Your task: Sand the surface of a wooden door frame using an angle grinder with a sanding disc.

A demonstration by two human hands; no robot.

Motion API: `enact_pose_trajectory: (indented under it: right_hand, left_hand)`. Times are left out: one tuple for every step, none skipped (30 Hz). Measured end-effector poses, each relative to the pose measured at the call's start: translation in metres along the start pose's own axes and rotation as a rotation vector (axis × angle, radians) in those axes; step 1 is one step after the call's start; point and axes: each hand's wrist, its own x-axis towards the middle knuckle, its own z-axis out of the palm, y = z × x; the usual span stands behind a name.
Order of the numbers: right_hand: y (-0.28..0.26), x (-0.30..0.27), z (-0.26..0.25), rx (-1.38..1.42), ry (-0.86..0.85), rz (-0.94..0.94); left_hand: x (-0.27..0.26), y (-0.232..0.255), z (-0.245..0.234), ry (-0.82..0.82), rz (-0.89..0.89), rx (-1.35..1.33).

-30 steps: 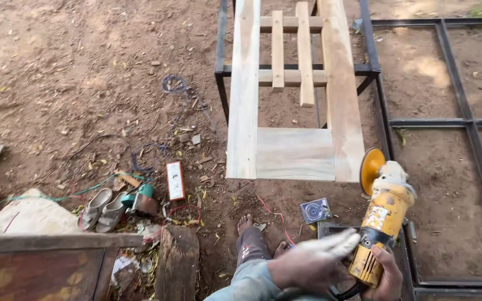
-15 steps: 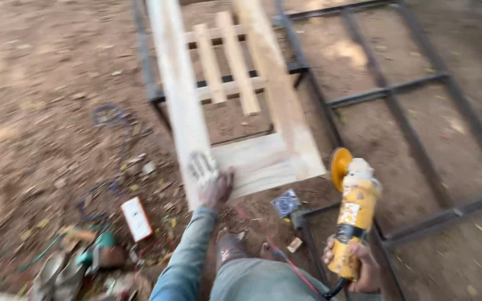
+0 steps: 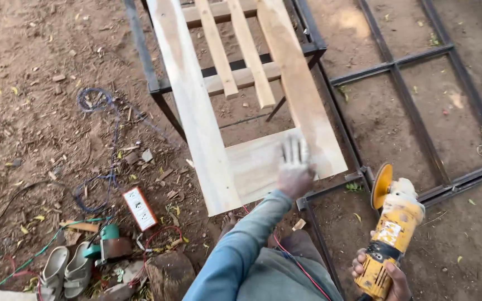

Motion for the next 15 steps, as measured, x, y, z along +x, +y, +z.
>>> enact_pose_trajectory:
  right_hand:
    - [0.006,0.0,-0.009,-0.003,0.002,0.011]
    - [0.003,0.002,-0.019,-0.02,-0.02,0.022]
    - [0.0,0.003,-0.029,-0.038,-0.041,0.034]
    - [-0.002,0.01,-0.038,-0.051,-0.057,0.041]
    - [-0.005,0.016,-0.047,0.02,-0.156,0.075]
    - [-0.001,0.025,-0.055,0.102,-0.262,0.128]
    - [-0.009,0.037,-0.061,0.099,-0.283,0.152]
    - [-0.011,0.042,-0.067,0.142,-0.354,0.193]
    - [-0.014,0.048,-0.074,0.187,-0.424,0.235]
    - [-0.019,0.044,-0.069,0.19,-0.416,0.257]
    - [-0.026,0.041,-0.064,0.091,-0.284,0.29]
    - [-0.03,0.043,-0.059,-0.007,-0.162,0.323]
    - [-0.03,0.039,-0.045,-0.003,-0.165,0.347]
    - [-0.029,0.039,-0.031,0.037,-0.155,0.241]
    - [-0.03,0.038,-0.016,0.076,-0.142,0.135]
  left_hand:
    - [-0.001,0.001,-0.002,-0.004,-0.01,0.0]
    - [0.003,0.008,-0.002,-0.005,-0.006,0.017]
    - [0.006,0.016,-0.003,-0.006,-0.003,0.033]
    - [0.008,0.019,0.004,0.011,-0.017,0.033]
    - [0.009,0.024,0.01,0.015,-0.021,0.028]
    - [0.006,0.02,0.014,0.017,-0.035,0.04]
    - [0.01,0.015,0.014,0.03,-0.06,0.056]
    - [0.007,0.01,0.015,0.041,-0.049,0.03]
    - [0.005,0.006,0.016,0.054,-0.038,0.005]
    - [-0.003,0.005,0.005,0.042,-0.058,0.008]
    - [-0.01,0.005,-0.006,0.034,-0.072,-0.021]
    - [-0.015,0.001,-0.018,0.031,-0.086,-0.041]
    - [-0.028,-0.006,-0.028,0.025,-0.106,-0.029]
    - [-0.035,-0.014,-0.039,0.012,-0.14,-0.013]
    - [-0.041,-0.02,-0.05,-0.001,-0.174,0.004]
